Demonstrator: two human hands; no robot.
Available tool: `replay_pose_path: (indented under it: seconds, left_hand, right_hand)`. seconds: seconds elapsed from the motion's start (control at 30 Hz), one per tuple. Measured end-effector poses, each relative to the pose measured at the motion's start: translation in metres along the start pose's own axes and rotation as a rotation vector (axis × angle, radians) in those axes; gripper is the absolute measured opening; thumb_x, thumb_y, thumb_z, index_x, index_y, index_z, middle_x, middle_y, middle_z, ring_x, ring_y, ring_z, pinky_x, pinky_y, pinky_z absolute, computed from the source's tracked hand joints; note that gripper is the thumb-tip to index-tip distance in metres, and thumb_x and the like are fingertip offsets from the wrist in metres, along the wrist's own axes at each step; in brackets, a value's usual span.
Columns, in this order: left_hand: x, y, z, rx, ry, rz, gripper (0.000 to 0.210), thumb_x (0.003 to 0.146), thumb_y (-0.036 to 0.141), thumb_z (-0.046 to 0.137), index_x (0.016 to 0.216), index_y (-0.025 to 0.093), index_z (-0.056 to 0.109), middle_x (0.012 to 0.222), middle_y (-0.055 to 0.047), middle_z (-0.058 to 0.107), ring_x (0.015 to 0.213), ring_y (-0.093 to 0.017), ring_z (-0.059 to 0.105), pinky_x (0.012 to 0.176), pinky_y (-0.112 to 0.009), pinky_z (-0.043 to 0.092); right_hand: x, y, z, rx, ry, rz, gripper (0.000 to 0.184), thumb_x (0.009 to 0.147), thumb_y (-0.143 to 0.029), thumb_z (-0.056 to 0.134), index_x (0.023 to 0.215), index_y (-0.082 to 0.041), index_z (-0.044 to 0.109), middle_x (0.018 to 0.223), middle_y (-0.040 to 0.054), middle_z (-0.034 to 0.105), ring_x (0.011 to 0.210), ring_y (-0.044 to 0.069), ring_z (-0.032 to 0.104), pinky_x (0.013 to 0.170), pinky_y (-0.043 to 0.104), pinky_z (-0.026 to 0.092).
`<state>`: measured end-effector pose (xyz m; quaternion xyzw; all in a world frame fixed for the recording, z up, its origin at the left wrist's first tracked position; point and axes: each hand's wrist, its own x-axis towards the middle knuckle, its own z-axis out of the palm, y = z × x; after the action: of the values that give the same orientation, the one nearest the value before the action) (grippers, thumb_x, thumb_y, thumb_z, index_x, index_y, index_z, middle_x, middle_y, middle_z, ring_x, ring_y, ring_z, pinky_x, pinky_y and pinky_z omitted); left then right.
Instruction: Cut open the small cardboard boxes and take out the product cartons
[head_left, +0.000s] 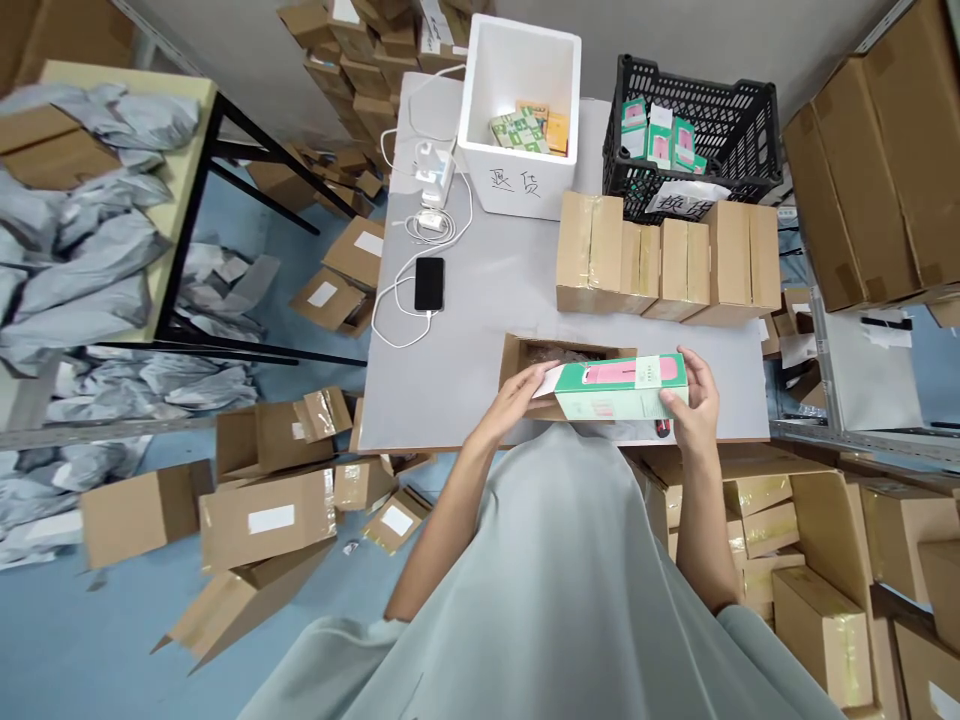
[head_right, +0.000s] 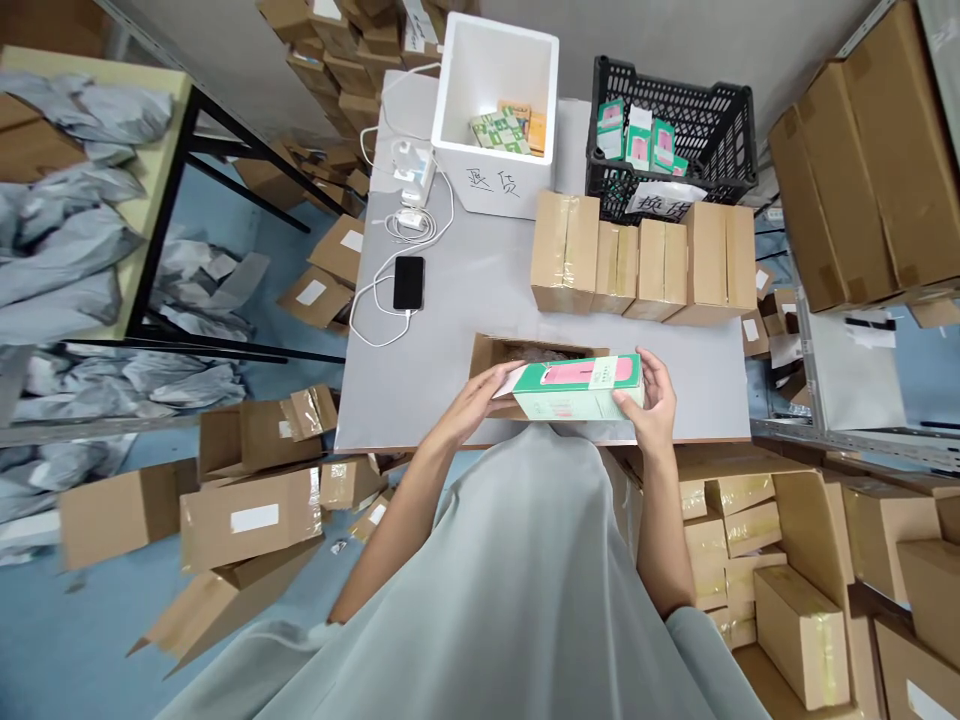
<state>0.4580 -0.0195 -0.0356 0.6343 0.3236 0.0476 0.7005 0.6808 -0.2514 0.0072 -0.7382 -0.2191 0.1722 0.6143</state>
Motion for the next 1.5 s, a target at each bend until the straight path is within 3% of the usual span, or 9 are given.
replay_pose_path:
  seconds: [0.17, 0.33, 0.47, 0.6, 0.7, 0.83, 1.23, 1.5]
  left_hand:
    - [-0.021, 0.022, 0.0, -0.304, -0.003, 0.075, 0.08, 0.105, 0.082, 0.056, 0.161, 0.025, 0.065, 0.171, -0.013, 0.061, 0.16, -0.038, 0.055, 0.127, -0.052, 0.052]
    - [-0.033, 0.041, -0.008, -0.51, -0.038, 0.205, 0.072, 0.105, 0.076, 0.065, 0.16, 0.03, 0.066, 0.171, -0.015, 0.061, 0.153, -0.038, 0.063, 0.123, -0.053, 0.054]
    - [-0.038, 0.053, -0.008, -0.384, 0.077, 0.319, 0.049, 0.105, 0.056, 0.077, 0.146, 0.029, 0.078, 0.163, -0.013, 0.069, 0.15, -0.035, 0.066, 0.122, -0.048, 0.054]
    - [-0.036, 0.06, -0.002, -0.306, 0.144, 0.42, 0.033, 0.103, 0.053, 0.081, 0.126, 0.03, 0.088, 0.151, -0.011, 0.077, 0.148, -0.034, 0.069, 0.126, -0.052, 0.053]
    - [-0.033, 0.06, 0.004, -0.245, 0.11, 0.449, 0.028, 0.103, 0.05, 0.082, 0.12, 0.029, 0.09, 0.151, -0.012, 0.077, 0.147, -0.034, 0.07, 0.123, -0.052, 0.057]
    - [-0.028, 0.057, 0.008, -0.209, 0.152, 0.451, 0.03, 0.103, 0.048, 0.082, 0.126, 0.029, 0.089, 0.151, -0.012, 0.077, 0.147, -0.033, 0.07, 0.121, -0.051, 0.06]
    - [-0.022, 0.054, -0.01, -0.171, 0.177, 0.449, 0.026, 0.1, 0.05, 0.085, 0.109, 0.026, 0.089, 0.133, -0.014, 0.081, 0.129, -0.028, 0.077, 0.107, -0.044, 0.064]
    - [-0.023, 0.064, -0.006, -0.209, 0.175, 0.493, 0.03, 0.095, 0.051, 0.089, 0.098, 0.023, 0.08, 0.134, -0.015, 0.082, 0.13, -0.031, 0.076, 0.105, -0.046, 0.062]
  right_hand:
    - [0.004, 0.013, 0.012, 0.176, 0.021, 0.162, 0.078, 0.084, -0.062, 0.08, 0.152, -0.026, 0.066, 0.136, 0.0129, 0.078, 0.127, 0.036, 0.076, 0.111, 0.055, 0.062]
    - [-0.006, 0.014, 0.032, 0.538, 0.154, 0.375, 0.065, 0.082, -0.054, 0.083, 0.14, -0.025, 0.074, 0.114, 0.0035, 0.082, 0.112, 0.026, 0.078, 0.106, 0.042, 0.062]
    - [-0.019, 0.018, 0.048, 0.667, 0.198, 0.545, 0.05, 0.084, -0.051, 0.082, 0.125, -0.023, 0.08, 0.111, 0.0037, 0.086, 0.108, 0.025, 0.08, 0.097, 0.038, 0.064]
    - [-0.033, 0.023, 0.063, 0.768, 0.177, 0.701, 0.032, 0.093, -0.047, 0.077, 0.118, -0.027, 0.08, 0.122, 0.0024, 0.087, 0.116, 0.025, 0.081, 0.092, 0.038, 0.069]
    - [-0.045, 0.024, 0.073, 0.827, 0.077, 0.824, 0.035, 0.1, -0.051, 0.072, 0.126, -0.029, 0.078, 0.132, 0.0039, 0.086, 0.123, 0.027, 0.081, 0.094, 0.042, 0.071]
    - [-0.06, 0.026, 0.08, 0.832, -0.046, 0.945, 0.045, 0.105, -0.06, 0.068, 0.136, -0.028, 0.076, 0.135, 0.0076, 0.085, 0.123, 0.027, 0.081, 0.092, 0.04, 0.072]
    - [-0.077, 0.028, 0.075, 0.736, -0.273, 1.01, 0.057, 0.113, -0.064, 0.055, 0.145, -0.021, 0.072, 0.127, 0.0141, 0.087, 0.107, 0.032, 0.086, 0.087, 0.047, 0.074]
    - [-0.08, 0.028, 0.077, 0.658, -0.319, 0.949, 0.064, 0.113, -0.072, 0.048, 0.152, -0.024, 0.069, 0.133, 0.0137, 0.085, 0.116, 0.033, 0.085, 0.088, 0.048, 0.074]
